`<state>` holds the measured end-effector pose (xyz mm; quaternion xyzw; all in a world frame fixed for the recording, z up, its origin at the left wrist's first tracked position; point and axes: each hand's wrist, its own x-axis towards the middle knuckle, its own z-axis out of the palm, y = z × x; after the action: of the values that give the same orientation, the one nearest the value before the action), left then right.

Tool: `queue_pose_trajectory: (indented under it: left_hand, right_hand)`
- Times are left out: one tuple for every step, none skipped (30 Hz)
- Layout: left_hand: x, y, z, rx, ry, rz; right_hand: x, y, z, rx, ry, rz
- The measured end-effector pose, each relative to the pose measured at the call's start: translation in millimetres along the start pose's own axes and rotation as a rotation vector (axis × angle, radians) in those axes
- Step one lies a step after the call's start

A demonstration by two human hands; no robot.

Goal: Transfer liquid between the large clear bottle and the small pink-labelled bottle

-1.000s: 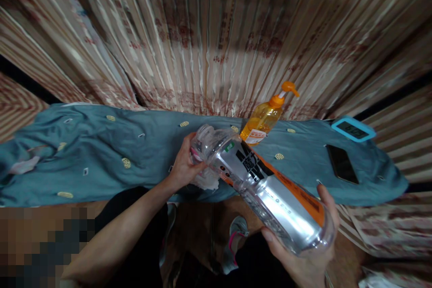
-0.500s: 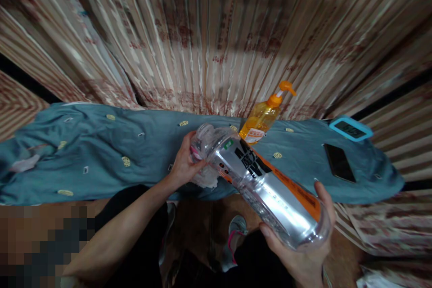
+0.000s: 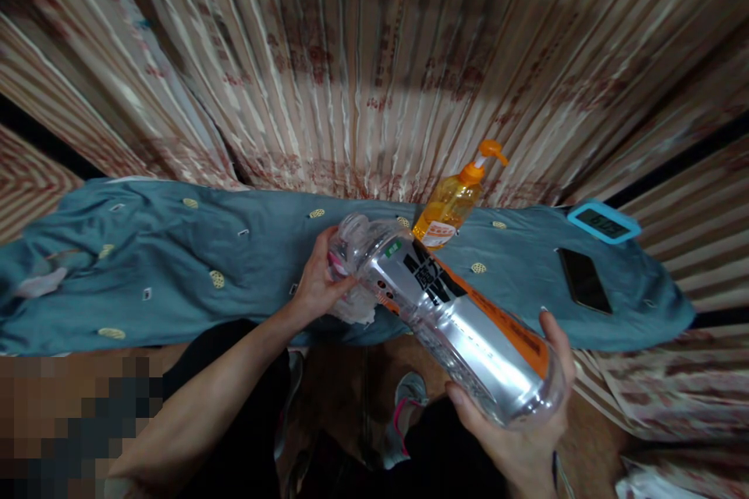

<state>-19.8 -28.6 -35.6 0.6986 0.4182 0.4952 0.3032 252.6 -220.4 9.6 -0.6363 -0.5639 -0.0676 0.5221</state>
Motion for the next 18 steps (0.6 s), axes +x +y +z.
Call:
queue_pose_trajectory:
  left_hand:
    - [0.0,-0.2,-0.1,0.000,-0.001,0.002]
    - [-0.1,-0.4,-0.2,0.000,-0.002,0.005]
    - [-0.1,-0.7,-0.2,0.001,-0.003,0.008]
    - [-0.2,-1.0,-0.1,0.001,-0.004,0.012]
    - [-0.2,-1.2,-0.1,0.002,-0.004,0.015]
    - [-0.2,-1.3,0.0,0.002,-0.005,0.016]
    - [-0.2,-1.2,0.1,0.002,-0.006,0.016]
    - [-0.1,-1.0,0.1,0.003,-0.006,0.015]
    - [-0.1,-0.6,0.2,0.005,-0.006,0.012]
    - [0.0,-0.2,0.1,0.007,-0.005,0.009]
    - [0.1,0.3,0.1,0.009,-0.004,0.006]
    - [0.1,0.7,0.0,0.010,-0.004,0.004]
    - [0.2,1.0,0.0,0.010,-0.003,0.002]
    - [0.2,1.1,-0.1,0.009,-0.002,0.001]
    - [0.2,1.2,-0.1,0.007,-0.001,-0.001]
    - [0.3,1.1,-0.1,0.005,0.000,-0.002]
    - [0.3,0.9,-0.1,0.004,-0.001,-0.004]
    - [0.3,0.7,-0.1,0.003,-0.003,-0.004]
  right_hand:
    - [0.3,-1.0,0.6,0.001,0.001,-0.004]
    - [0.5,-2.0,1.2,0.003,0.005,-0.002]
    - [0.8,-2.9,1.7,0.008,0.003,0.008]
    - [0.9,-3.5,2.1,0.011,0.004,0.020]
    - [1.0,-3.8,2.4,0.012,0.007,0.035]
    - [0.9,-3.8,2.7,0.011,0.008,0.046]
    - [0.8,-3.8,2.9,0.007,0.009,0.052]
    - [0.6,-3.7,3.2,0.005,0.012,0.052]
    - [0.5,-3.7,3.4,0.003,0.015,0.047]
    - [0.5,-3.8,3.5,0.001,0.018,0.040]
    - [0.6,-4.1,3.6,0.001,0.016,0.035]
    - [0.8,-4.6,3.7,0.000,0.014,0.030]
    - [1.1,-5.1,3.7,0.000,0.012,0.026]
    - [1.4,-5.7,3.6,-0.001,0.008,0.025]
    - [1.7,-6.1,3.5,0.000,0.005,0.026]
    - [1.9,-6.4,3.4,0.001,0.004,0.026]
    - [1.9,-6.3,3.2,-0.001,0.008,0.027]
    - [1.8,-6.0,3.1,-0.004,0.012,0.030]
